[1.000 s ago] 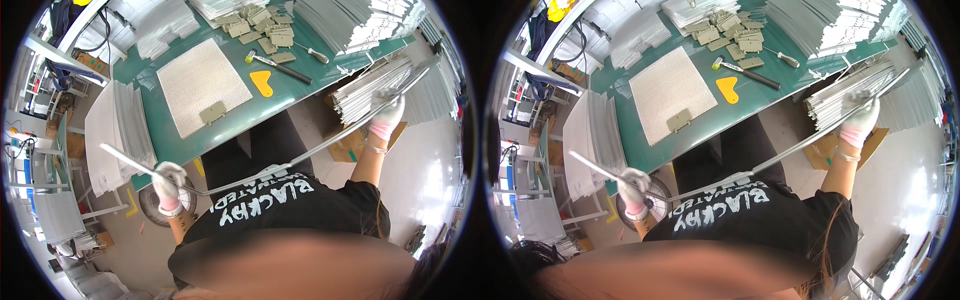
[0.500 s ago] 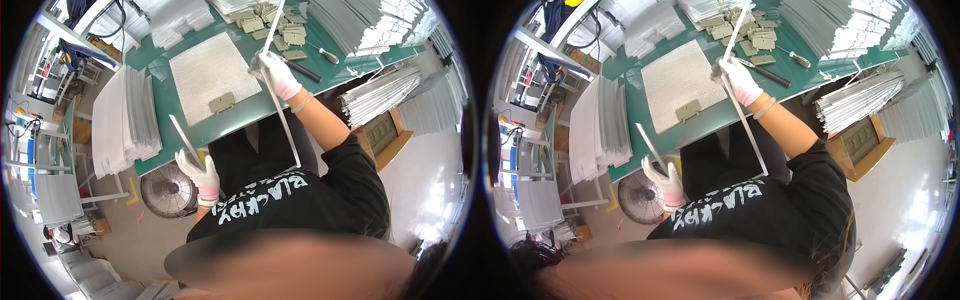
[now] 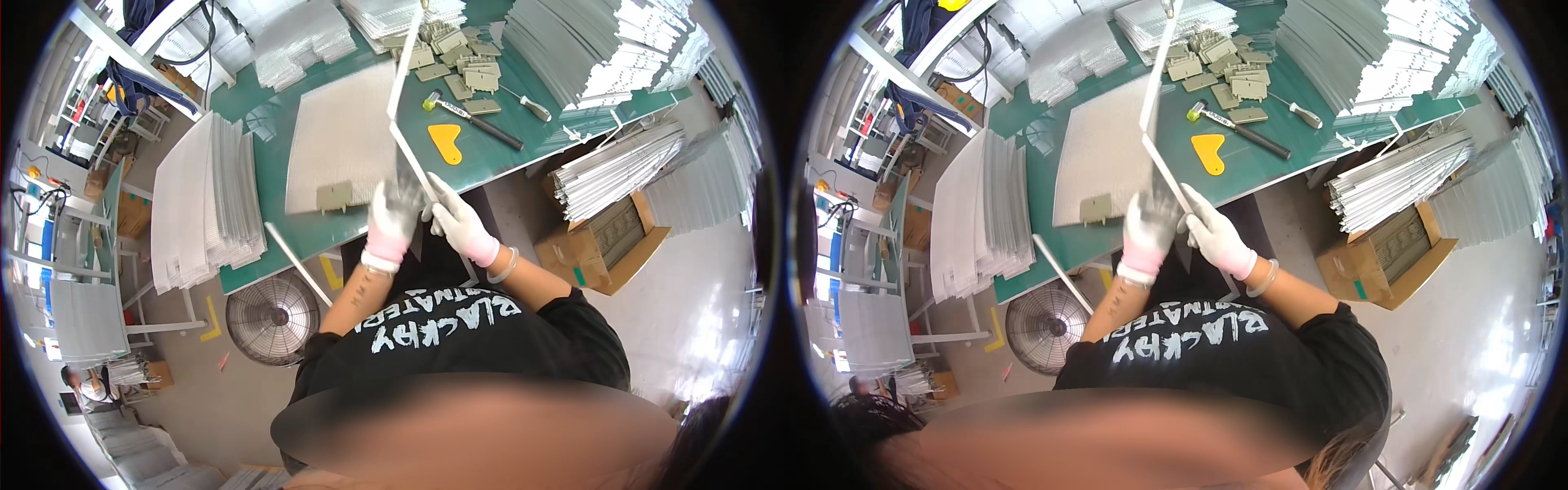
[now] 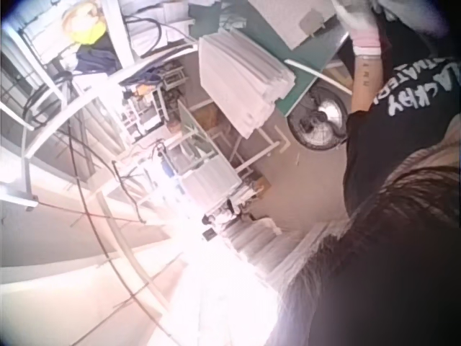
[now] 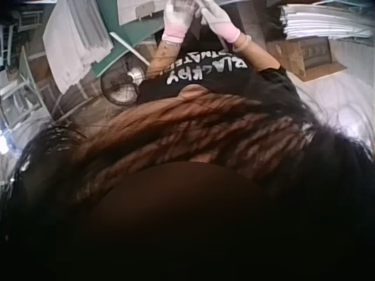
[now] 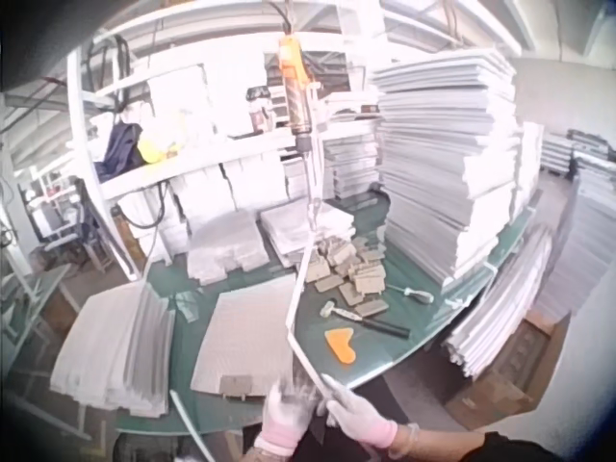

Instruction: The recorder is assembling metal mesh air filters by attaching plastic frames and components using a mallet and a power drill.

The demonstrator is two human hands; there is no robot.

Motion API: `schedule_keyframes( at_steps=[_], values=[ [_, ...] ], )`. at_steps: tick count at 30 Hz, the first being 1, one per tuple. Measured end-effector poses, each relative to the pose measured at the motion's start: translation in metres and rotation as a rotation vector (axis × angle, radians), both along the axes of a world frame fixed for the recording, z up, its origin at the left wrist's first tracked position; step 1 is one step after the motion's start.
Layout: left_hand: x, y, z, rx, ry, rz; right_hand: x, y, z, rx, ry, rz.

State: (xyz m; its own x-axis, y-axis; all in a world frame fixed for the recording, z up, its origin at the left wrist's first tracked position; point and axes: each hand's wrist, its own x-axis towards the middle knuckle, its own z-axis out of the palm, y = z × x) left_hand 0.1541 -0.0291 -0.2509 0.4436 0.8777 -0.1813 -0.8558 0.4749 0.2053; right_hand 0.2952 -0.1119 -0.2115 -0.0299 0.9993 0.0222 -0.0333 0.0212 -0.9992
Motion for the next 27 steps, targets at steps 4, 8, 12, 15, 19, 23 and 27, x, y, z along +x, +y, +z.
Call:
schedule_keyframes(
  at_steps=[4,8,12,15,19,23,27],
  values=[
    [0.016,0.066,0.014,0.033,-0.006,-0.004,0.005,0.006,-0.024,-0.066,0.412,0.063],
    [0.037,0.078,0.013,0.086,0.138,0.031,0.004,0.014,-0.031,-0.148,0.511,0.105],
    [0.049,0.076,0.009,0.119,0.194,0.061,0.005,0.01,-0.03,-0.172,0.56,0.068],
    [0.055,0.075,0.006,0.124,0.232,0.082,0.003,0.007,-0.028,-0.173,0.472,0.03],
    [0.059,0.077,0.011,0.146,0.279,0.111,0.001,0.004,-0.033,-0.172,0.432,0.01],
    [0.06,0.069,0.018,0.141,0.306,0.074,0.011,0.027,-0.017,-0.146,0.349,0.018],
    [0.053,0.056,0.018,0.23,0.375,0.014,0.025,0.078,0.006,-0.066,-0.031,0.009]
  ],
)
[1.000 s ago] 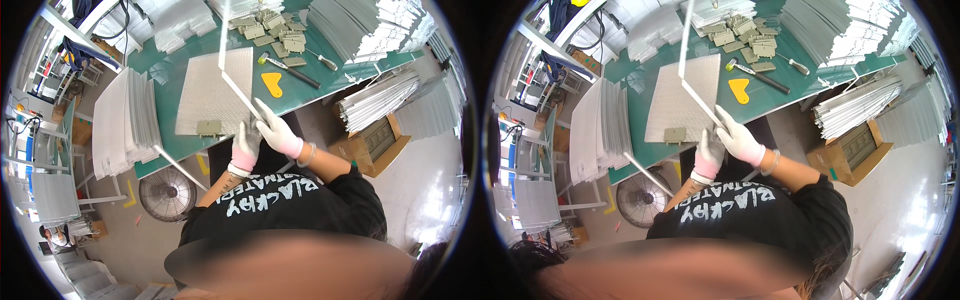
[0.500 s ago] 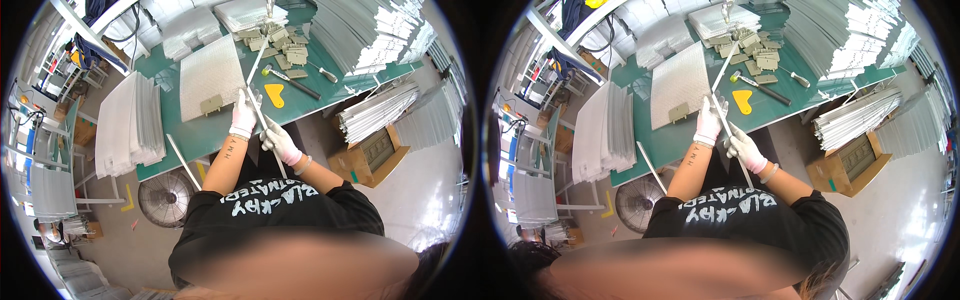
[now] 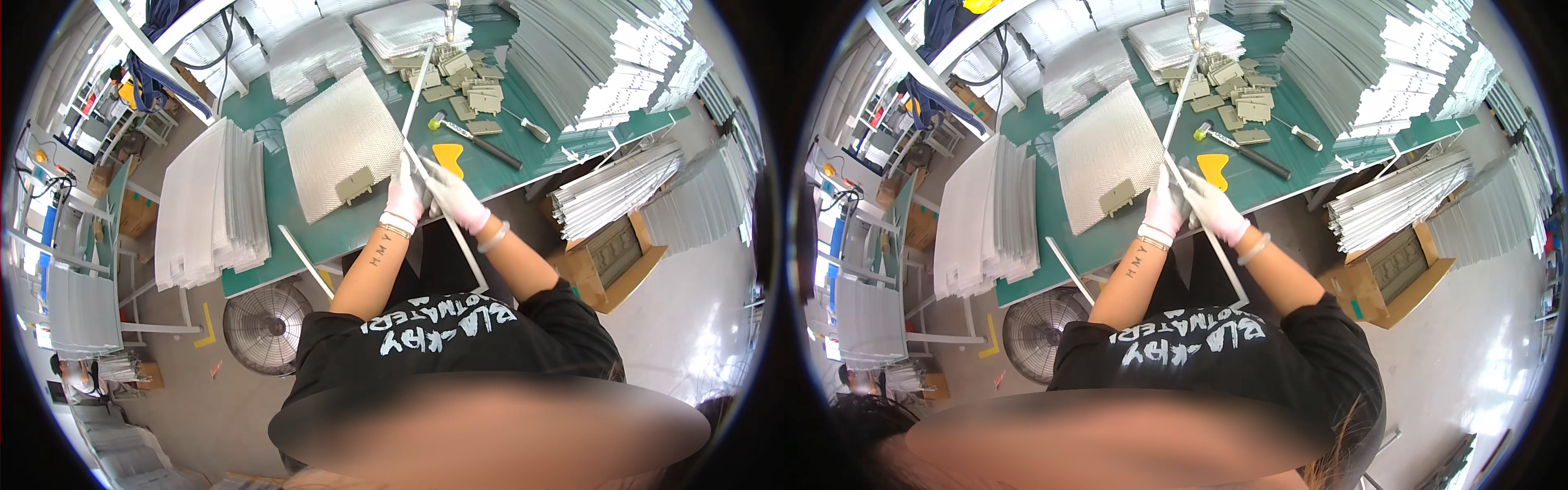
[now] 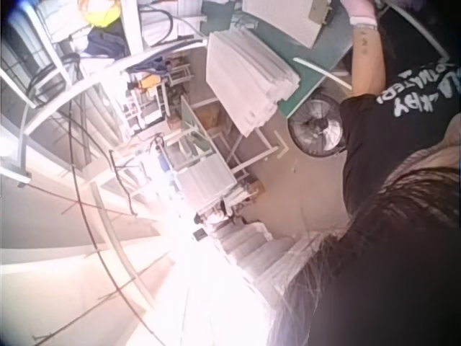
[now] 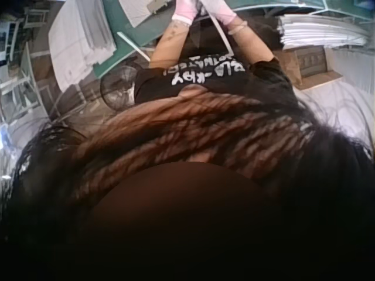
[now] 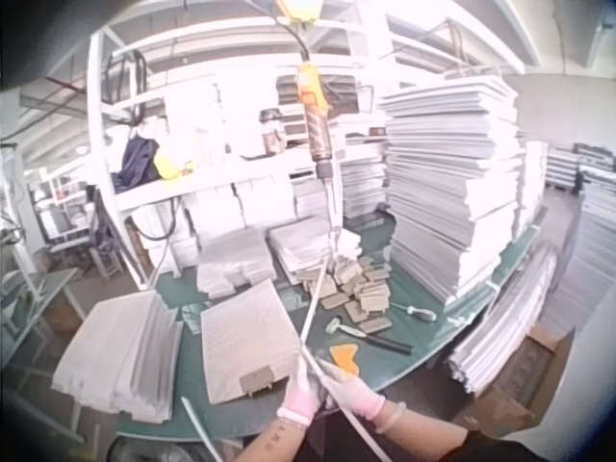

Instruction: The recorder is assembling metal mesh air filters by attaching plastic frames and components using a mallet and a power drill.

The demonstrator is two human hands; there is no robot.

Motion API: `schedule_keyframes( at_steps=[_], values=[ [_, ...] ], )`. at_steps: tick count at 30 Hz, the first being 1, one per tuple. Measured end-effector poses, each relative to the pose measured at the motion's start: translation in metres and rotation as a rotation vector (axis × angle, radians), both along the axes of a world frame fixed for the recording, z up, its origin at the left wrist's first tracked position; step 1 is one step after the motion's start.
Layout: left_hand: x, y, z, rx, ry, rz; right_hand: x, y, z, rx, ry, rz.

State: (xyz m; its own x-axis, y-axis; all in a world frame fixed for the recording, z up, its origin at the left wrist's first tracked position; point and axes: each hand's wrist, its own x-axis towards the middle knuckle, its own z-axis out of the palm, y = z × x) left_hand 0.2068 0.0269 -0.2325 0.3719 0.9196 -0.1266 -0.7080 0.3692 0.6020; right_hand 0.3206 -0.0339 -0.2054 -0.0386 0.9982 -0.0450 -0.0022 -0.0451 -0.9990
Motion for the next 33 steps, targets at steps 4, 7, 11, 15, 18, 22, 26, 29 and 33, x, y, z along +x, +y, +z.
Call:
schedule_keyframes(
  at_steps=[4,7,11,15,18,22,26,29,33],
  values=[
    [-0.014,-0.015,-0.011,0.003,-0.236,-0.236,0.001,0.063,0.02,-0.1,-0.105,-0.017],
    [-0.054,-0.063,0.01,0.066,-0.192,-0.256,0.009,0.093,0.014,-0.234,-0.093,0.029],
    [-0.154,-0.071,0.037,0.687,1.123,0.503,0.011,0.105,0.009,-0.21,0.048,0.106],
    [-0.244,-0.036,-0.016,0.655,1.78,0.737,0.004,0.11,0.012,-0.302,0.297,0.333],
    [-0.246,-0.026,-0.016,0.515,1.621,0.698,0.0,0.118,0.008,-0.363,0.186,0.277],
    [-0.251,-0.024,-0.013,0.534,1.488,0.72,0.008,0.105,0.008,-0.254,0.487,0.293],
    [-0.25,-0.035,-0.002,0.594,1.266,0.486,0.009,0.083,0.016,-0.197,0.288,0.286],
    [-0.228,-0.036,0.031,0.553,0.843,0.318,0.033,0.073,0.012,-0.073,0.189,0.248],
    [-0.204,-0.063,0.083,0.46,0.364,0.304,0.034,0.03,0.047,-0.032,0.317,0.085]
  ],
)
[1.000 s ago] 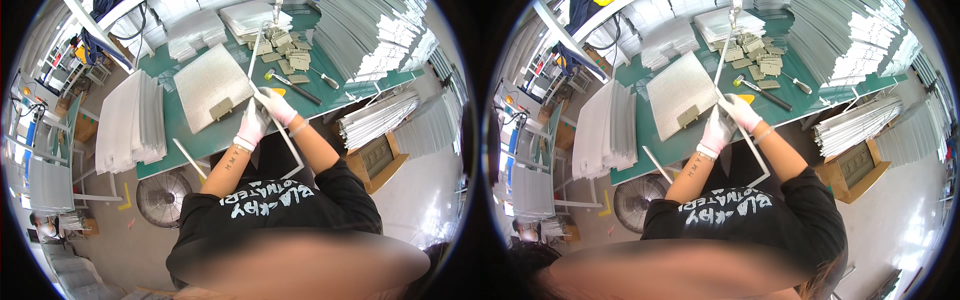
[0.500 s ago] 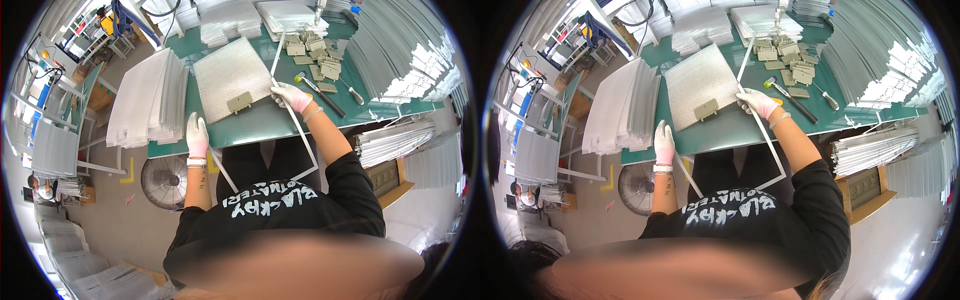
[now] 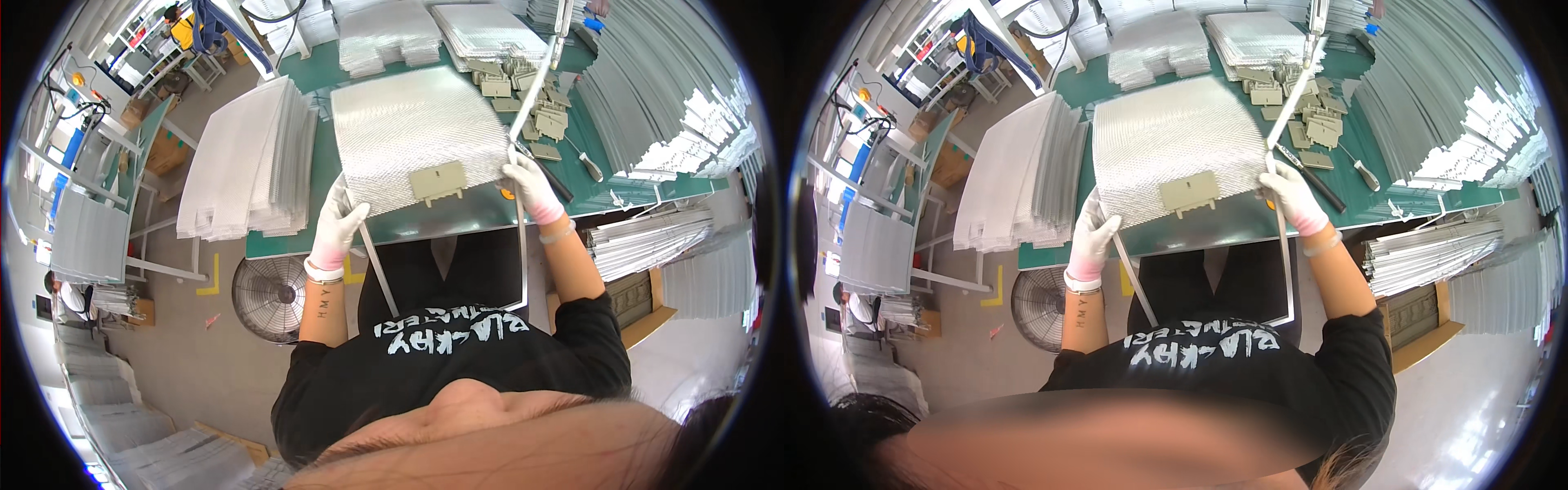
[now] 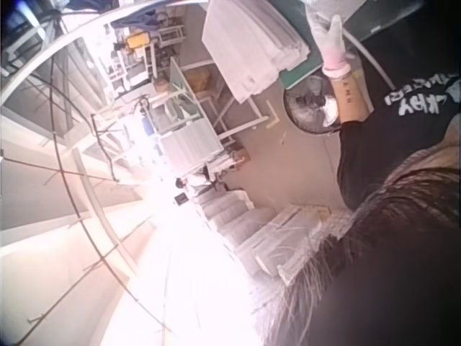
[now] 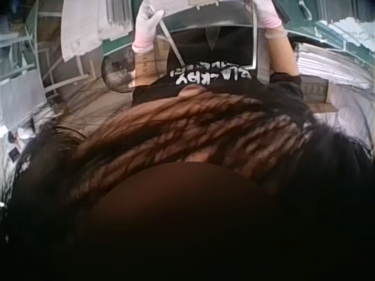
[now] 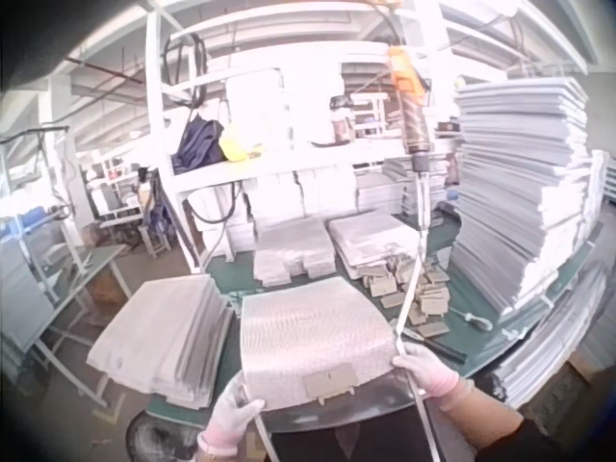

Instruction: The recorder is assembling metal mesh air filters by attaching plastic frames and components using a mallet and a power drill.

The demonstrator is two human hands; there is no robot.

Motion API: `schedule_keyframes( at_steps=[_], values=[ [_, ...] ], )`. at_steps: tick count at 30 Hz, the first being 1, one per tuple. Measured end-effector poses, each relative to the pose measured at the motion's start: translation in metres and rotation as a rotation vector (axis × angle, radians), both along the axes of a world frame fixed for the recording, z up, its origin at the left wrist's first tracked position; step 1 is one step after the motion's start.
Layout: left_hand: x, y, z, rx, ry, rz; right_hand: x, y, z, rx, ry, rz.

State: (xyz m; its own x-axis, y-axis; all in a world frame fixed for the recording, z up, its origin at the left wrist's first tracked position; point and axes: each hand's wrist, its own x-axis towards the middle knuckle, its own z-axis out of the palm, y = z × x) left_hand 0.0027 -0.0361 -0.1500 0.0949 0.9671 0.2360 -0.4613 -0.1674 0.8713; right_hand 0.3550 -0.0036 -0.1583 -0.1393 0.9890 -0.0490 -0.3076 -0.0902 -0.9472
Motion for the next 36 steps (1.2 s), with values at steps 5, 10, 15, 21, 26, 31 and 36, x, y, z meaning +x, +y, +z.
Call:
schedule_keyframes(
  at_steps=[5,10,15,21,26,31,36],
  values=[
    [0.017,-0.02,0.026,0.076,0.303,0.148,0.009,-0.031,0.021,0.194,0.033,-0.07],
    [0.029,-0.036,0.022,0.266,0.352,0.295,0.017,-0.047,0.027,0.3,-0.084,-0.097],
    [0.017,-0.049,0.04,0.082,0.019,0.319,-0.017,-0.054,0.057,0.433,-0.029,-0.243],
    [0.0,0.013,0.086,0.188,0.237,0.429,-0.017,-0.014,0.109,0.597,-0.262,-0.324],
    [0.008,0.064,0.124,0.397,0.109,0.452,-0.046,0.008,0.161,0.6,0.086,-0.446],
    [0.023,0.068,0.125,0.35,0.059,0.355,-0.03,0.025,0.133,0.613,-0.284,-0.548],
    [0.022,0.063,0.111,0.476,0.197,0.431,-0.041,0.023,0.119,0.647,-0.315,-0.735]
  ],
)
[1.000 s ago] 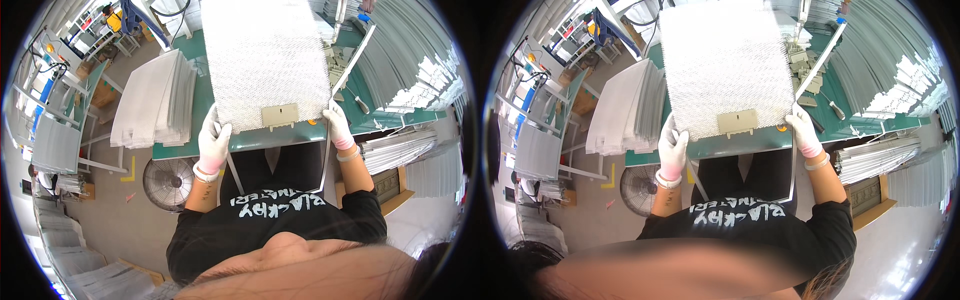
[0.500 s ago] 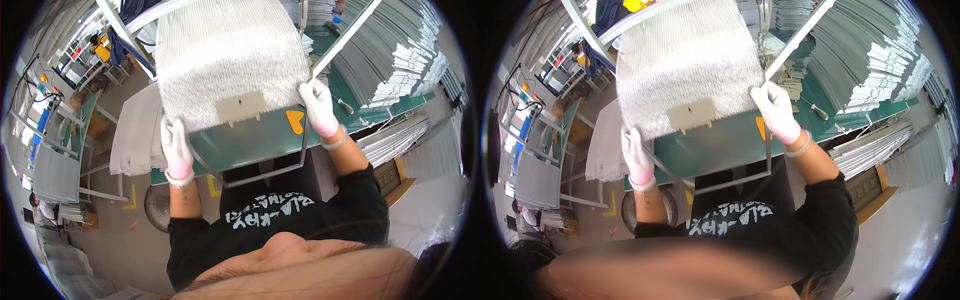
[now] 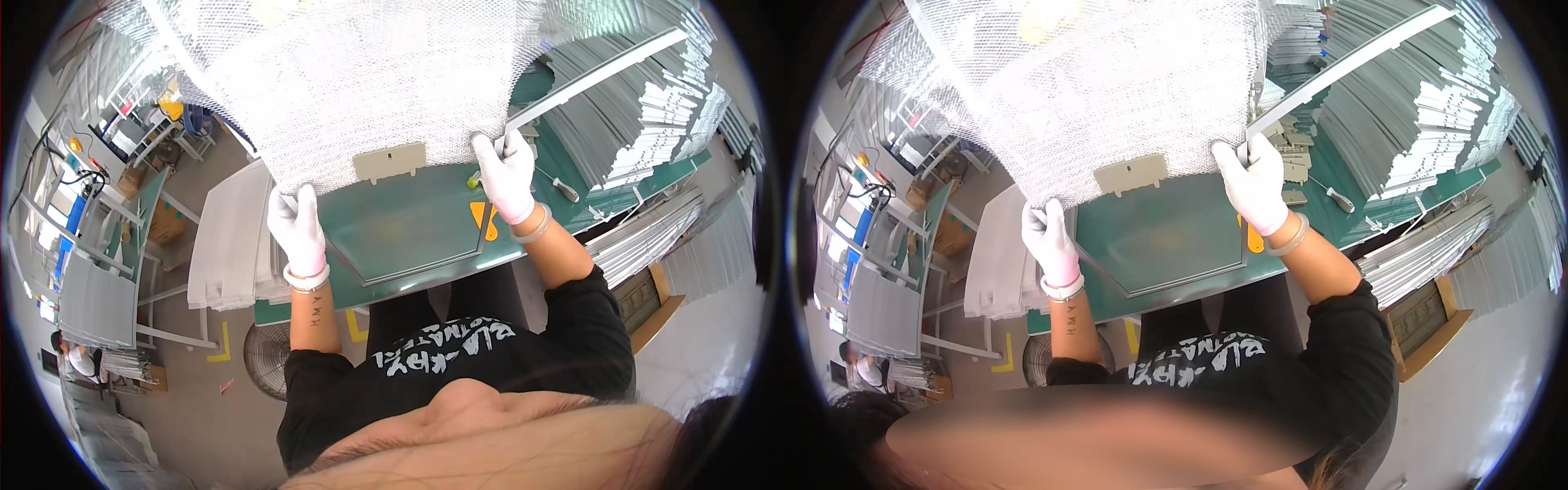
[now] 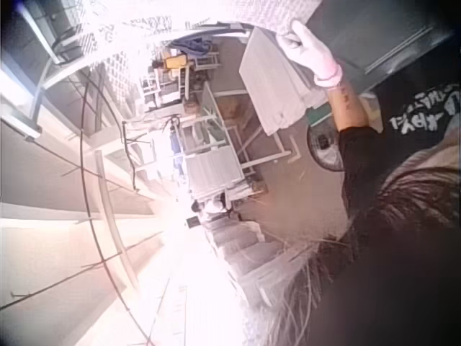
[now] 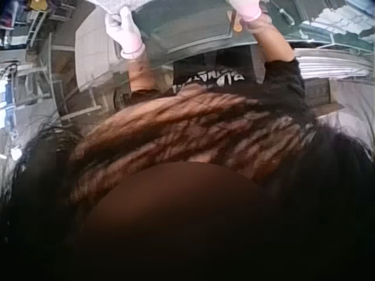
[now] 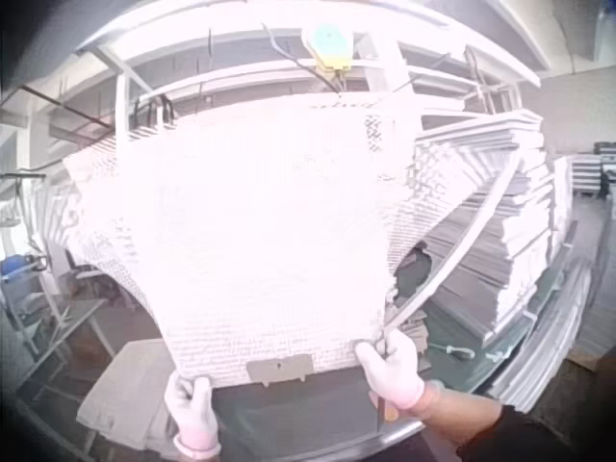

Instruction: The recorder is assembling metal mesh air filters by attaching plastic frames and components using a mallet and a power drill.

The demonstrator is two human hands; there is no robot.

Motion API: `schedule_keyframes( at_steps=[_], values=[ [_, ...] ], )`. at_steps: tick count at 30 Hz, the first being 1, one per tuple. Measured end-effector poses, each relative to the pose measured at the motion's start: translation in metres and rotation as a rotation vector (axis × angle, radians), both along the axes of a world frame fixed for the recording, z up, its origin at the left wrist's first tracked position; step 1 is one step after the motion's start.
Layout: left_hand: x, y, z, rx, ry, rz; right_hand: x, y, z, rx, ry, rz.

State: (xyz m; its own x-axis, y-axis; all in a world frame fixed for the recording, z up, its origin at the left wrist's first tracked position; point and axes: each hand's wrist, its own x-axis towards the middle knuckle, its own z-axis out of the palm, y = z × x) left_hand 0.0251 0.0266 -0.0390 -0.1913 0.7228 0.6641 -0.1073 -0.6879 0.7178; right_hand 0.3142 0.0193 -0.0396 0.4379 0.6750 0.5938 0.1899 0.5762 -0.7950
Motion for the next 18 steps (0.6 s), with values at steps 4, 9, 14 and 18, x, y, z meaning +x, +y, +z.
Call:
schedule_keyframes(
  at_steps=[4,9,14,18],
  values=[
    [-0.001,-0.009,-0.005,-0.035,-0.038,0.079,0.003,-0.007,0.001,-0.023,0.008,0.1],
    [0.015,-0.022,-0.006,-0.022,-0.16,0.118,0.01,-0.007,-0.013,-0.039,0.09,0.212],
    [-0.003,-0.016,-0.056,-0.1,0.061,0.123,0.01,-0.012,-0.029,0.014,-0.039,0.271],
    [-0.008,-0.018,-0.087,-0.158,-0.075,0.03,0.018,-0.018,-0.054,0.004,-0.086,0.322]
  ],
)
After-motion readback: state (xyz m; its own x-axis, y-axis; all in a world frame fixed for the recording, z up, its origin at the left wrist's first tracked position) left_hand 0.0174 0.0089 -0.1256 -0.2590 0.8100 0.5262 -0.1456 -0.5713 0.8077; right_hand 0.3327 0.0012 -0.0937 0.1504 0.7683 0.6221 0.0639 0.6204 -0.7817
